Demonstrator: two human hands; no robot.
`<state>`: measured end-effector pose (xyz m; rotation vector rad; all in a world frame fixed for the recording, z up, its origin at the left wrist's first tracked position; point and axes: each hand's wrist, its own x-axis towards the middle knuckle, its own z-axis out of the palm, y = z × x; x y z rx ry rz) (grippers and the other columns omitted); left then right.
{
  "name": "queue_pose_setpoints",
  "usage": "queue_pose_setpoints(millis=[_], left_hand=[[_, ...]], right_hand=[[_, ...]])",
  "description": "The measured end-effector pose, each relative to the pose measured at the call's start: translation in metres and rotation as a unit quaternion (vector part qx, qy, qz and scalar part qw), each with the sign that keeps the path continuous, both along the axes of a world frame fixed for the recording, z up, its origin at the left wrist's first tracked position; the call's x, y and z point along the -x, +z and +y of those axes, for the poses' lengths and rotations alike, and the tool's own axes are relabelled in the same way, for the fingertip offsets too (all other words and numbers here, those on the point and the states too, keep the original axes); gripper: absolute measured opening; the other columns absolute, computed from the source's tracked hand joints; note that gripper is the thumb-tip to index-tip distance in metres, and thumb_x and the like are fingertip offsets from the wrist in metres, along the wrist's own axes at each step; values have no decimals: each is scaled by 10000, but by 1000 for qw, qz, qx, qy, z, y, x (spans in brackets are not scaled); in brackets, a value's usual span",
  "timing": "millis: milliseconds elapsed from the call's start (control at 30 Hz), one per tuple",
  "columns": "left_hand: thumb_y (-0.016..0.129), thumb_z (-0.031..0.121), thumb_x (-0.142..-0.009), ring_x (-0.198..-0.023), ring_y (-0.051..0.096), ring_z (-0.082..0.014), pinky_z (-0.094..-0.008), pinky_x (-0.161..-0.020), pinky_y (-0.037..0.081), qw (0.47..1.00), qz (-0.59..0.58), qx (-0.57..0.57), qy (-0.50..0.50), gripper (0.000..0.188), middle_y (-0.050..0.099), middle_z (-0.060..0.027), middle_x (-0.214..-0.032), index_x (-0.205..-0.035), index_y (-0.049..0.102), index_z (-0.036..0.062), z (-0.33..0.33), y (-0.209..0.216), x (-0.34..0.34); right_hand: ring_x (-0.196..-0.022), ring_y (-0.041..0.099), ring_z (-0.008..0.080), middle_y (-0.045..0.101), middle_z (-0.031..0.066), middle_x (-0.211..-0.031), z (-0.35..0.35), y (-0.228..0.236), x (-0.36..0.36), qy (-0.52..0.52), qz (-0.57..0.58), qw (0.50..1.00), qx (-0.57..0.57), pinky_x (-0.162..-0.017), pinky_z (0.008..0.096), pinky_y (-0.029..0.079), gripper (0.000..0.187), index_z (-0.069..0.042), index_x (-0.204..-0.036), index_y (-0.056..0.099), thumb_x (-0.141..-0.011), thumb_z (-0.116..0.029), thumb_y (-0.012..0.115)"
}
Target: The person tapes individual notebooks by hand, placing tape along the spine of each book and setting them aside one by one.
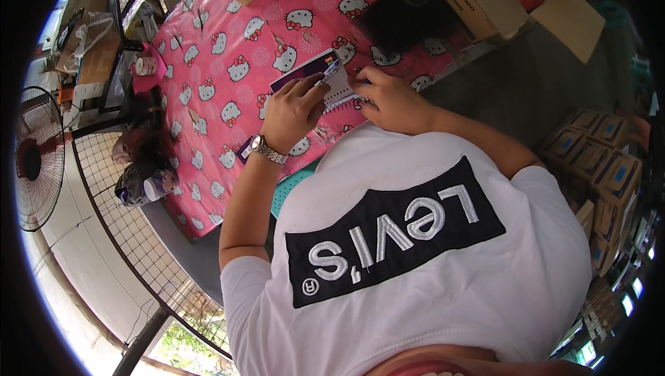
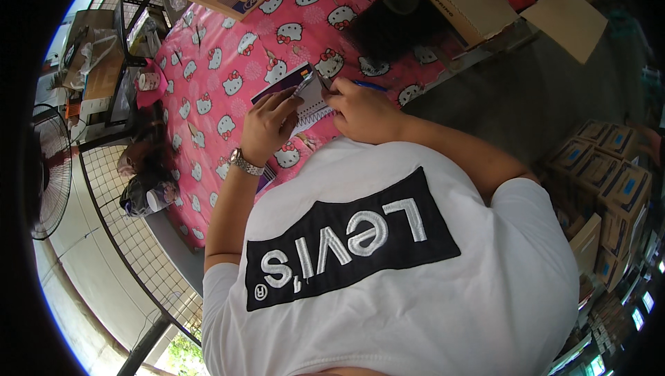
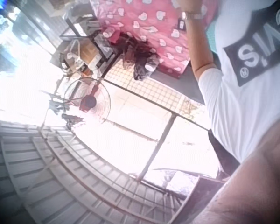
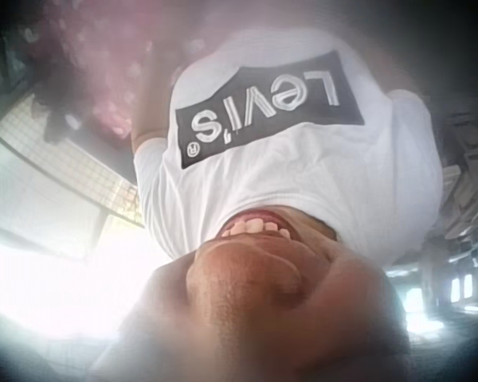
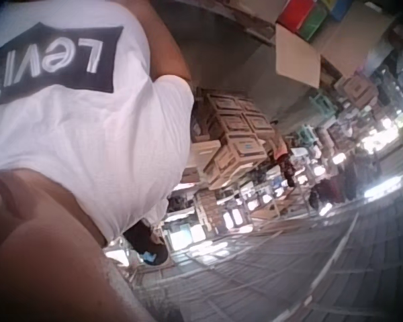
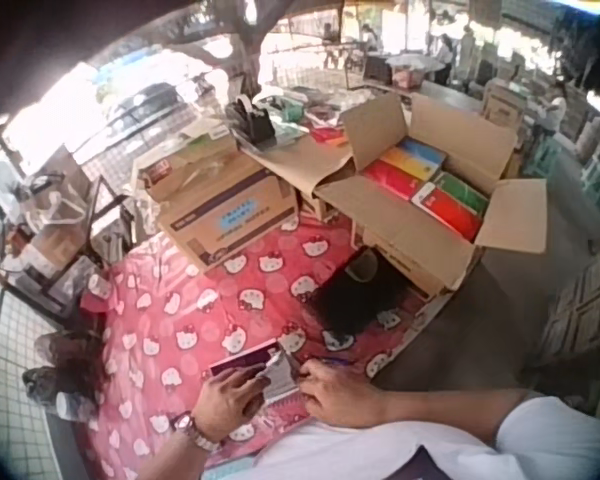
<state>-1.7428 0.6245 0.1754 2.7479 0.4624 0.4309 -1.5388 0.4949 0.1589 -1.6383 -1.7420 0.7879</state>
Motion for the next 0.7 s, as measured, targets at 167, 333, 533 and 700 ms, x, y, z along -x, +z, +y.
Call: queue_pose_setpoints(millis=[167,333,533,700], left_hand=[[676,55,-812,-900,671,-278,-375,-754,563,1000,-10,-17,4,276,683,-97,-1114,-1082,638,101,-1,4,-3],[638,24,-832,-900,660,-274,-395,-766,545,998,-17,-41,32,361,693,-91,-1053,-1181,593,108,-1,12,-11],[597,20,-812,-939,615,-259,-398,-837,453,985,84,-106,104,334,671,-71,-977,-1140,587,82,-4,50,-27],[616,93,-817,-904,581,-277,-426,-876,394,974,34,-133,179,265,625,-79,-961,-1080,591,82,-11,24,-39]], right_hand=[[-758,625,175,621,163,-1227,12,-13,3,-91,336,934,76,-709,303,514,433,-10,-1246,590,-815,-11,551],[-489,360,49,655,213,-1166,24,-5,-20,-106,668,713,187,-481,200,330,405,-95,-1318,439,-936,-213,502],[-526,479,80,706,141,-988,35,-13,-44,-81,566,803,171,-507,239,403,440,-107,-1344,494,-1016,-400,469],[-832,631,207,673,113,-963,31,0,-27,-62,195,977,-66,-760,328,498,408,-147,-1365,538,-1003,-337,542]])
